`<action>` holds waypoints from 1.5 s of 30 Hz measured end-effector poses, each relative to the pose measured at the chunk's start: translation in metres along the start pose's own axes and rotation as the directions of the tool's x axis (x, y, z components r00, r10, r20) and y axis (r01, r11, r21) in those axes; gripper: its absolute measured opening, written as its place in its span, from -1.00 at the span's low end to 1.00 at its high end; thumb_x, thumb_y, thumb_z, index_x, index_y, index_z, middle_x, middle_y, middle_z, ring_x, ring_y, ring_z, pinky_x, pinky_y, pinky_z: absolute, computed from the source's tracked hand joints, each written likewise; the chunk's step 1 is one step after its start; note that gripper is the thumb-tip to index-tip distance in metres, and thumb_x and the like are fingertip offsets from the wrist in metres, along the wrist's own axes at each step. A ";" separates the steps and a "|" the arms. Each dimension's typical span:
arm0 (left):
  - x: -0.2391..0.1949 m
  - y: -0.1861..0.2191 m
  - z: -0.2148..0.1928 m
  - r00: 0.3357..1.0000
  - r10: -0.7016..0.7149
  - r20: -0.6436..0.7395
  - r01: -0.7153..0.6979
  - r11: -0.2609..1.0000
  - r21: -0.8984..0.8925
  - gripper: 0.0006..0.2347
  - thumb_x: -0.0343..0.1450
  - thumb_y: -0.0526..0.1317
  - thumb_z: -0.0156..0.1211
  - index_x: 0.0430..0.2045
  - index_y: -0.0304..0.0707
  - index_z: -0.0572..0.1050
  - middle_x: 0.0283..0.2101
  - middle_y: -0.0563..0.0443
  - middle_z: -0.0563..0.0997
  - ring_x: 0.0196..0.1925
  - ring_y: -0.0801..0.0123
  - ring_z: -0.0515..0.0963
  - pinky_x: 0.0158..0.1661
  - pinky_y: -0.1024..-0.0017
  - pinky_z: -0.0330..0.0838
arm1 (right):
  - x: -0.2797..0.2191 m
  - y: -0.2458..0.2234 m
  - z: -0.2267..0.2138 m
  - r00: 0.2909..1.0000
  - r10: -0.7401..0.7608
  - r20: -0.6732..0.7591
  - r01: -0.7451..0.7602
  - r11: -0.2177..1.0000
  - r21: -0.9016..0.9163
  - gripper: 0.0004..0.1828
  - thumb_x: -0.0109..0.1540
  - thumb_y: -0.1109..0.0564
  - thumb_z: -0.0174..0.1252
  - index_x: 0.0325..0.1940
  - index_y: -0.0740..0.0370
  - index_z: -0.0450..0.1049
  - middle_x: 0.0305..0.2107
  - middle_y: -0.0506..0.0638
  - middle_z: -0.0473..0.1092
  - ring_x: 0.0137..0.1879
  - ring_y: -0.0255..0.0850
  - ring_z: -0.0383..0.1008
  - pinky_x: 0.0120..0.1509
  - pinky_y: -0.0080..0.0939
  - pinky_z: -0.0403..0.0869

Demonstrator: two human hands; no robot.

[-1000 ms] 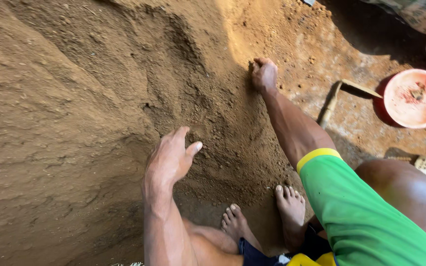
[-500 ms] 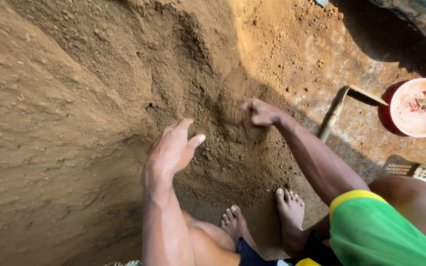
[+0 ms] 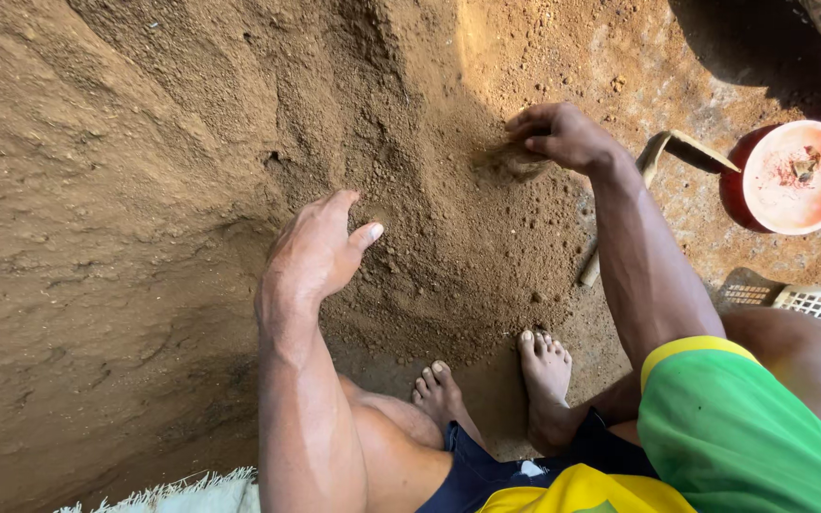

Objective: The person sits on the ground and uses a small hand hoe to loosen soil, then picks up small items by hand and places them into a nearby red bowl. The person repeats this process of loosening and picking items from the soil.

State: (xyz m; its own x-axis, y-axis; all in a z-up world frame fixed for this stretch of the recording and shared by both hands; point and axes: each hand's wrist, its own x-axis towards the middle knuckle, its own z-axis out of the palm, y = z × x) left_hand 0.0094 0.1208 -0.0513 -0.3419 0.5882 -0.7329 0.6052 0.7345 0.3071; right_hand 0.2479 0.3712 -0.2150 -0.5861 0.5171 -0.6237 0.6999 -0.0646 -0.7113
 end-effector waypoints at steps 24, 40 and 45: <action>-0.022 0.003 0.009 0.999 0.040 -0.037 -0.037 0.998 0.059 -0.48 0.47 -0.02 0.13 0.34 -0.17 0.26 0.19 -0.23 0.54 0.20 0.05 0.56 0.26 -0.05 0.35 | 0.060 0.047 0.058 0.873 -0.203 -0.443 -0.118 0.794 -0.596 -0.60 0.32 0.19 0.08 0.12 -0.22 0.63 0.11 0.04 0.38 0.15 -0.12 0.26 0.20 0.08 0.29; -0.007 -0.007 0.012 0.995 0.093 -0.041 -0.094 0.995 -0.030 -0.66 0.52 -0.11 0.11 0.11 -0.34 0.40 -0.15 -0.16 0.65 -0.21 0.27 0.68 -0.14 0.22 0.66 | 0.071 -0.019 0.053 0.984 -0.148 -0.102 0.177 0.892 0.415 -0.83 0.45 0.26 -0.09 -0.12 0.29 0.43 -0.23 0.17 0.54 -0.25 -0.13 0.44 -0.10 -0.04 0.50; -0.004 -0.007 0.014 0.986 0.144 -0.088 -0.148 0.989 -0.030 -0.66 0.50 -0.14 0.15 0.09 -0.38 0.41 -0.11 -0.18 0.60 -0.17 0.26 0.66 -0.11 0.21 0.62 | 0.082 -0.111 0.069 0.917 -0.312 -0.250 0.371 0.433 0.821 -0.88 0.41 0.36 -0.03 -0.15 0.37 0.43 -0.33 0.15 0.49 -0.31 -0.17 0.52 -0.23 -0.22 0.59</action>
State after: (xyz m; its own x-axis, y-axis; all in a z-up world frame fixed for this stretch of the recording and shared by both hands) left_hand 0.0163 0.1083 -0.0589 -0.3132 0.7157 -0.6242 0.6272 0.6494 0.4300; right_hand 0.0940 0.3621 -0.2094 -0.6536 0.7073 -0.2693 -0.2494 -0.5372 -0.8057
